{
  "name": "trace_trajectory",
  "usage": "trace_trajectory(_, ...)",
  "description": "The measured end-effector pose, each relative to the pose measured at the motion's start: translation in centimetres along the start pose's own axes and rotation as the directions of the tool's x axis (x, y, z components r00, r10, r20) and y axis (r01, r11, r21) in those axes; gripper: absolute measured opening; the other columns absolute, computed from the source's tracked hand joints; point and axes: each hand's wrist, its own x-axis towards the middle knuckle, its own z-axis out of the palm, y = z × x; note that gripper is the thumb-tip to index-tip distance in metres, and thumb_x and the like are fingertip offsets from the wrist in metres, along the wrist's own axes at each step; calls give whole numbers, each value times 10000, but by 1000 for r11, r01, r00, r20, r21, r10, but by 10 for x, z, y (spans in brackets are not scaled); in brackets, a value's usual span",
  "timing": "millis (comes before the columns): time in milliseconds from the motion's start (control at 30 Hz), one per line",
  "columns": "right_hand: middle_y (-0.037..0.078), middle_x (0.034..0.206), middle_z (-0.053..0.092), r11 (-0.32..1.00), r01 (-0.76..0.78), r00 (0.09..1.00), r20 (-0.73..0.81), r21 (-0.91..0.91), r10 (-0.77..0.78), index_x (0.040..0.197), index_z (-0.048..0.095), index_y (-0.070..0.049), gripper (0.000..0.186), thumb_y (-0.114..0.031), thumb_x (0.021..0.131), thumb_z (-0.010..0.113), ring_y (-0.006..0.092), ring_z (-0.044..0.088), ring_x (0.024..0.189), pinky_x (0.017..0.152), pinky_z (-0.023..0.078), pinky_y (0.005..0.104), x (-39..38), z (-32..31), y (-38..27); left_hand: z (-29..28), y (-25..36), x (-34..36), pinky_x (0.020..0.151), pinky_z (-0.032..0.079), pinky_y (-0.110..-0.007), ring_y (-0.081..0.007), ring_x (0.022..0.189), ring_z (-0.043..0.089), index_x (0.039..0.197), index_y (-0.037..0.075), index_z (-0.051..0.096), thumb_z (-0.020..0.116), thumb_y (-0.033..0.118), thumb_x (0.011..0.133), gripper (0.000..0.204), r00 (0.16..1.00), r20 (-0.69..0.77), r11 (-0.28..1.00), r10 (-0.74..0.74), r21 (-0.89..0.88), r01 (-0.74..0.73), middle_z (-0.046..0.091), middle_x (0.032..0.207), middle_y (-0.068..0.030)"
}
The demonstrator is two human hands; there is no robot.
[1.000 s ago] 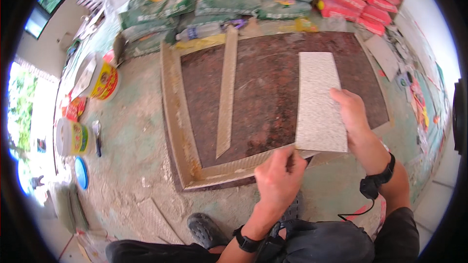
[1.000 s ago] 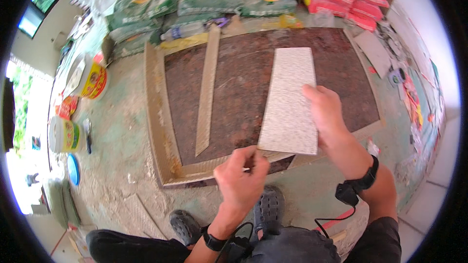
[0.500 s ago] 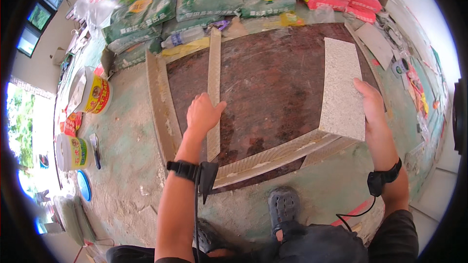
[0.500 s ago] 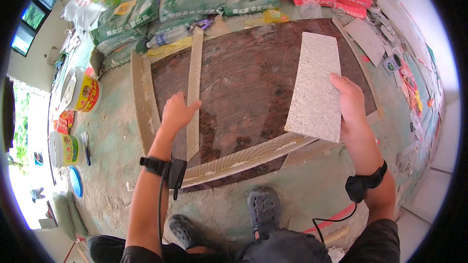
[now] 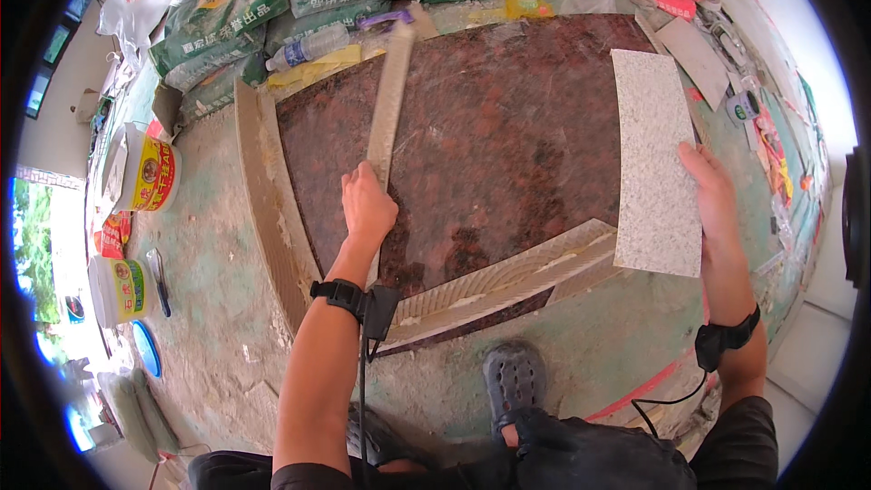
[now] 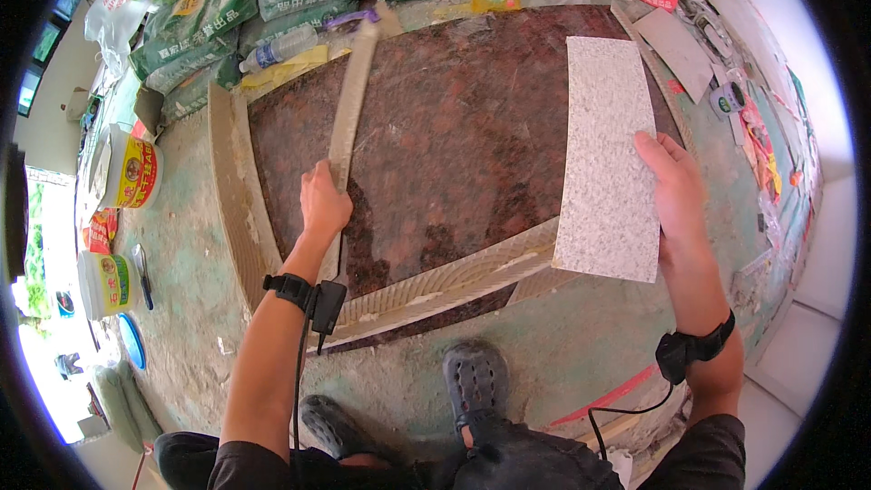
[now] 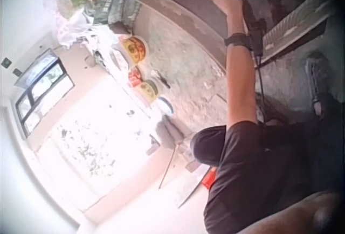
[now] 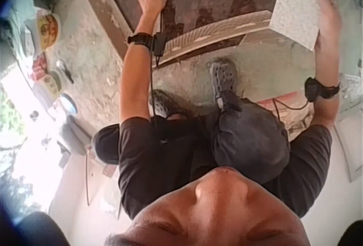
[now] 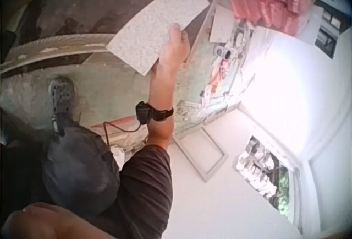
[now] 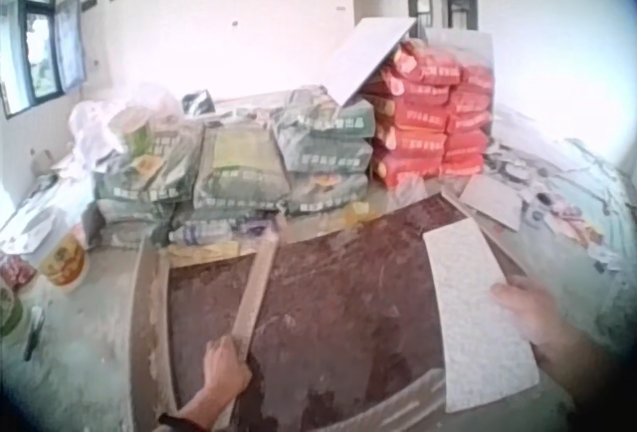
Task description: Arranging and aligning tiles and spacers on a floor during a renovation project.
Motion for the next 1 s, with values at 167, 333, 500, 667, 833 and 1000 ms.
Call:
trace_trajectory(167,15,927,708,1000,-8,999,50,16,7,1069,673,-47,228,-273,1039,672,91,677,781,713,530,256,-2,17,-1,4,-5,-9,1065,476,-521,-464,1273,535,1379,-6,548,738,-42,780,630,989,124,997,75,-32,-72,621,1364,-224)
trace_trajectory(333,27,951,711,1000,2,999,51,-14,-2,1083,664,-35,235,-266,1040,669,96,682,802,732,535,258,3,27,6,2,3,-18,1086,472,-509,-453,1287,533,1365,-1,563,707,-82,781,607,926,168,940,339,-101,-326,622,1363,-215)
trace_trajectory(500,44,968,714,1000,11,994,110,-26,-8,1101,659,-21,233,-246,1041,665,108,691,831,754,541,269,1,48,7,2,9,-25,1084,480,-487,-433,1273,547,1327,-2,600,714,-95,779,567,882,186,898,432,-182,-401,640,1346,-217)
trace_trajectory(667,67,975,711,989,137,974,187,-47,-126,1084,655,20,190,-155,1015,679,112,677,838,749,530,277,3,79,14,2,11,-33,1077,482,-482,-425,1248,558,1321,-2,605,729,-108,762,582,831,229,857,506,-238,-456,660,1334,-199)
trace_trajectory(833,70,892,703,911,349,922,252,-219,-293,964,673,41,156,-114,957,683,113,649,782,689,495,288,13,114,27,1,14,-39,1088,475,-476,-414,1267,555,1312,3,614,723,-116,750,585,793,288,843,537,-232,-486,670,1321,-189)
trace_trajectory(1000,178,687,666,662,542,840,336,-518,-425,824,645,63,257,-179,870,718,222,658,631,595,497,397,24,153,37,6,13,-46,1137,448,-465,-410,1279,561,1307,3,618,713,-105,750,575,773,269,818,575,-211,-535,662,1338,-185)
